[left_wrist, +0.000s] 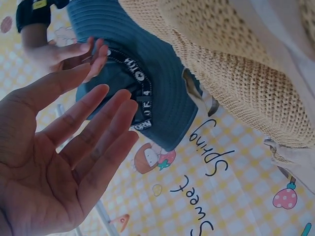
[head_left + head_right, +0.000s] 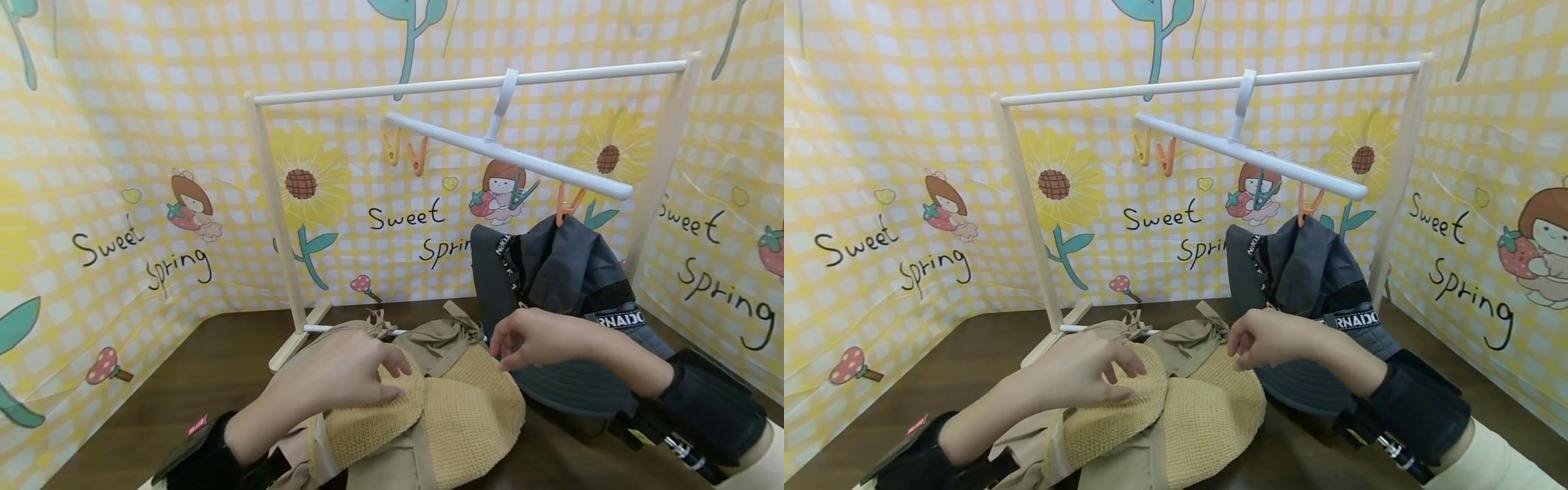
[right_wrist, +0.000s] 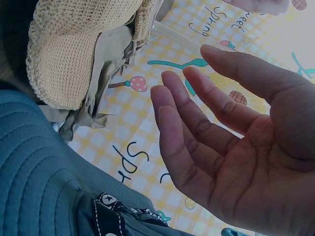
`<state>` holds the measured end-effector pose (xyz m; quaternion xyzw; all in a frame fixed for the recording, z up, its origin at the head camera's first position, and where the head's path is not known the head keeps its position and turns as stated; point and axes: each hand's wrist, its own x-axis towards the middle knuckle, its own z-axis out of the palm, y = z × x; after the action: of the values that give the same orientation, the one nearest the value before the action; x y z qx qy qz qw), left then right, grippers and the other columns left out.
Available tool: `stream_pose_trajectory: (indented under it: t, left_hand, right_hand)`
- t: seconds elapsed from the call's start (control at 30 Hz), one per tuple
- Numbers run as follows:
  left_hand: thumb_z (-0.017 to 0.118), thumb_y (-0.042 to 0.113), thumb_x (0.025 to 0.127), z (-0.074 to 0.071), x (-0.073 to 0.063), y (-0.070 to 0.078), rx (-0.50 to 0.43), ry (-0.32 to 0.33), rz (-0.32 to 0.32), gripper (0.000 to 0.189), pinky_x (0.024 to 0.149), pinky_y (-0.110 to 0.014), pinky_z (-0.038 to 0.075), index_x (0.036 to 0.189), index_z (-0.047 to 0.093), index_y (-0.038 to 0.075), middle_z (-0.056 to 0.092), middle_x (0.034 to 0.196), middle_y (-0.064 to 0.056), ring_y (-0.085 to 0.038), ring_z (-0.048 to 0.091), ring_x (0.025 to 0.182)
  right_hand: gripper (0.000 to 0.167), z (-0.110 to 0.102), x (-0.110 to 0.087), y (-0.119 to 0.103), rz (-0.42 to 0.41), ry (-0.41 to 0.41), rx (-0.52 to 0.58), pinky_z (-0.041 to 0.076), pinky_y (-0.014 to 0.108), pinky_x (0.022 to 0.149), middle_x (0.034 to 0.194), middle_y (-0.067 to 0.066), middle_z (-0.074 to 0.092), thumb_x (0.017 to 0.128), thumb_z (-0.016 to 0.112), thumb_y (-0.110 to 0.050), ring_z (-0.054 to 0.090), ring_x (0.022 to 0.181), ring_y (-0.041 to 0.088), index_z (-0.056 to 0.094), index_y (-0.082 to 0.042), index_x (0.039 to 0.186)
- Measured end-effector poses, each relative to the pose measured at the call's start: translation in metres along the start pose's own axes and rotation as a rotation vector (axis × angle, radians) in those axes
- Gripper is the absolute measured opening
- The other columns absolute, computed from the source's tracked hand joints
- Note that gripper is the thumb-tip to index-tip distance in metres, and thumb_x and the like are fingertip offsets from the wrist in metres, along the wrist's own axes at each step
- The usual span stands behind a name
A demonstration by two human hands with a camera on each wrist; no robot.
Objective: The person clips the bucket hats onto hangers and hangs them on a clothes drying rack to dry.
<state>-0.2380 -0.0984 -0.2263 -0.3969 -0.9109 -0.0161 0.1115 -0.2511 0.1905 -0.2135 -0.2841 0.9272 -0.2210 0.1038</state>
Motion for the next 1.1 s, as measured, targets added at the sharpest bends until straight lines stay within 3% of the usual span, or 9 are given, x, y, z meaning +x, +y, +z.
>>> stream_pose_trajectory:
  t: [0.17,0.37,0.7,0.97,1.1]
  left_hand:
    - [0.070,0.040,0.078,0.001,-0.008,-0.001,0.025,0.024,0.041,0.015,0.077,-0.024,0.041,0.091,0.073,0.032,0.070,0.082,0.022,0.009,0.056,0.067]
    - [0.072,0.042,0.076,0.004,-0.016,-0.002,0.036,0.035,0.044,0.018,0.073,-0.020,0.043,0.092,0.073,0.033,0.069,0.078,0.023,0.015,0.053,0.060]
    - [0.073,0.039,0.077,0.002,-0.026,-0.002,-0.085,-0.027,-0.031,0.019,0.059,-0.014,0.043,0.094,0.072,0.032,0.070,0.083,0.021,0.013,0.056,0.064]
    - [0.073,0.027,0.077,0.002,-0.031,-0.003,-0.151,-0.072,0.055,0.023,0.061,-0.013,0.045,0.100,0.072,0.026,0.071,0.093,0.016,0.004,0.062,0.072]
    - [0.075,0.027,0.076,-0.001,-0.034,-0.005,-0.130,-0.082,0.076,0.027,0.060,-0.013,0.044,0.103,0.071,0.027,0.071,0.094,0.015,0.005,0.060,0.070]
  right_hand:
    - [0.013,0.007,-0.001,0.001,-0.018,0.020,-0.034,0.043,0.021,0.056,0.077,-0.006,0.061,0.083,0.068,-0.018,0.050,0.063,0.003,0.066,-0.012,0.094]
    - [0.012,0.007,-0.002,0.003,-0.046,0.005,-0.019,0.044,0.021,0.057,0.078,-0.006,0.060,0.084,0.067,-0.018,0.051,0.065,0.003,0.066,-0.012,0.094]
    - [0.015,0.011,-0.001,0.004,-0.061,-0.044,0.064,0.046,0.022,0.059,0.081,-0.004,0.061,0.086,0.065,-0.016,0.052,0.068,0.005,0.066,-0.009,0.099]
    - [0.018,0.018,0.004,0.010,-0.024,-0.071,0.123,0.045,0.023,0.054,0.080,-0.003,0.061,0.085,0.065,-0.014,0.050,0.062,0.005,0.066,-0.005,0.101]
    - [0.019,0.018,0.005,0.010,-0.009,-0.077,0.122,0.044,0.023,0.053,0.078,-0.003,0.060,0.085,0.066,-0.014,0.049,0.060,0.006,0.066,-0.005,0.101]
